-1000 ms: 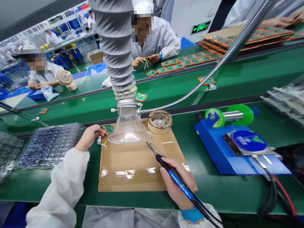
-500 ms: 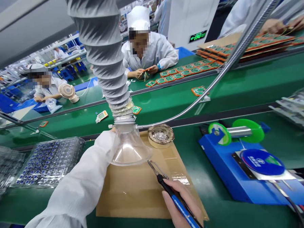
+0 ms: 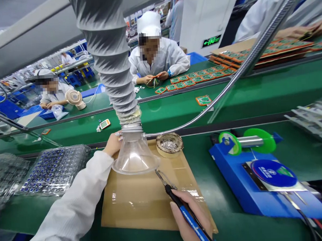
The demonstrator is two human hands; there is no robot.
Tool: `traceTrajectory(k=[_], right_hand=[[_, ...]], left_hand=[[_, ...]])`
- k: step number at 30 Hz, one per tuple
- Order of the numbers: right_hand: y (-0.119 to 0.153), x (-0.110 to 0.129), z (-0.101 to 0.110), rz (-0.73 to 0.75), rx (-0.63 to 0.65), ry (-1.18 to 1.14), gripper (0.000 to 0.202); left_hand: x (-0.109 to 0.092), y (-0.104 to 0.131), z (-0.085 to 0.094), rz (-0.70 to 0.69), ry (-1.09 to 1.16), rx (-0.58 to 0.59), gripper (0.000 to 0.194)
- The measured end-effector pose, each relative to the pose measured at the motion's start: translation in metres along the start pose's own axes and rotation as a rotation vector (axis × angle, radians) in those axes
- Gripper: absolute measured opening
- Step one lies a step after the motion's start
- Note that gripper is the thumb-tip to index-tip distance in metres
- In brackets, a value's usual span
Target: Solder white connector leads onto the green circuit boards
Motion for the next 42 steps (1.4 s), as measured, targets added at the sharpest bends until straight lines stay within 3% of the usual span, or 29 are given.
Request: traceTrajectory(k=[3, 6, 8, 10, 13, 16, 20, 23, 27, 30, 32, 34, 36, 39, 40, 42], right_hand=[[0.000, -0.002, -0.001, 0.007, 0.008, 0.010, 0.018], [0.000, -0.006, -0.002, -0.005, 0.010, 0.011, 0.018], [0.000, -0.007, -0.003, -0.010, 0.002, 0.009, 0.019], [0.000, -0.008, -0.003, -0.056, -0.014, 0.008, 0.024], [0.001, -0.011, -0.014, -0.216, -0.023, -0.006, 0.034], [0.008, -0.003, -0.046, -0.291, 0.084, -0.072, 0.040], [0.023, 0.015, -0.100, -0.119, 0.344, -0.047, 0.045], [0.036, 0.013, -0.133, 0.003, 0.533, 0.052, 0.046], [0.034, 0.002, -0.141, 0.052, 0.514, 0.092, 0.051], [0.031, -0.003, -0.144, 0.062, 0.533, 0.130, 0.053], [0.028, -0.005, -0.141, 0.058, 0.550, 0.160, 0.053], [0.025, -0.006, -0.133, 0.061, 0.542, 0.178, 0.051], [0.020, -0.002, -0.124, 0.083, 0.518, 0.172, 0.048], [0.015, 0.005, -0.116, 0.126, 0.503, 0.125, 0.045], [0.014, 0.007, -0.115, 0.141, 0.498, 0.111, 0.043], [0.015, 0.010, -0.115, 0.172, 0.484, 0.101, 0.042]], left_hand=[[0.004, 0.071, 0.019, -0.003, -0.033, -0.005, 0.012], [-0.006, 0.145, 0.029, -0.059, -0.011, -0.017, 0.017], [-0.025, 0.180, 0.023, -0.141, 0.088, 0.004, 0.019], [-0.055, 0.199, 0.006, -0.274, 0.191, 0.077, 0.021], [-0.092, 0.209, -0.022, -0.441, 0.232, 0.234, 0.037], [-0.093, 0.213, -0.032, -0.447, 0.177, 0.328, 0.055], [-0.074, 0.235, -0.017, -0.412, 0.051, 0.399, 0.071], [-0.072, 0.255, -0.014, -0.432, -0.007, 0.521, 0.073], [-0.081, 0.252, -0.027, -0.456, -0.078, 0.605, 0.067], [-0.093, 0.238, -0.026, -0.553, -0.163, 0.561, 0.063], [-0.091, 0.233, -0.006, -0.568, -0.197, 0.463, 0.057], [-0.068, 0.236, 0.035, -0.462, -0.216, 0.334, 0.050], [-0.023, 0.250, 0.091, -0.230, -0.281, 0.187, 0.041], [0.055, 0.289, 0.187, 0.174, -0.495, -0.051, 0.027], [0.076, 0.303, 0.211, 0.279, -0.563, -0.085, 0.025], [0.107, 0.319, 0.236, 0.394, -0.660, -0.037, 0.025]])
Point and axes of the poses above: each hand's wrist, its own y-axis away from the middle knuckle, its own z-axis out of the back of the hand, x = y × z, the point moved 10 cm from there along -y, towards the middle knuckle, and after that the axes turned 9 degrees about -z, right-handed, at the moved point
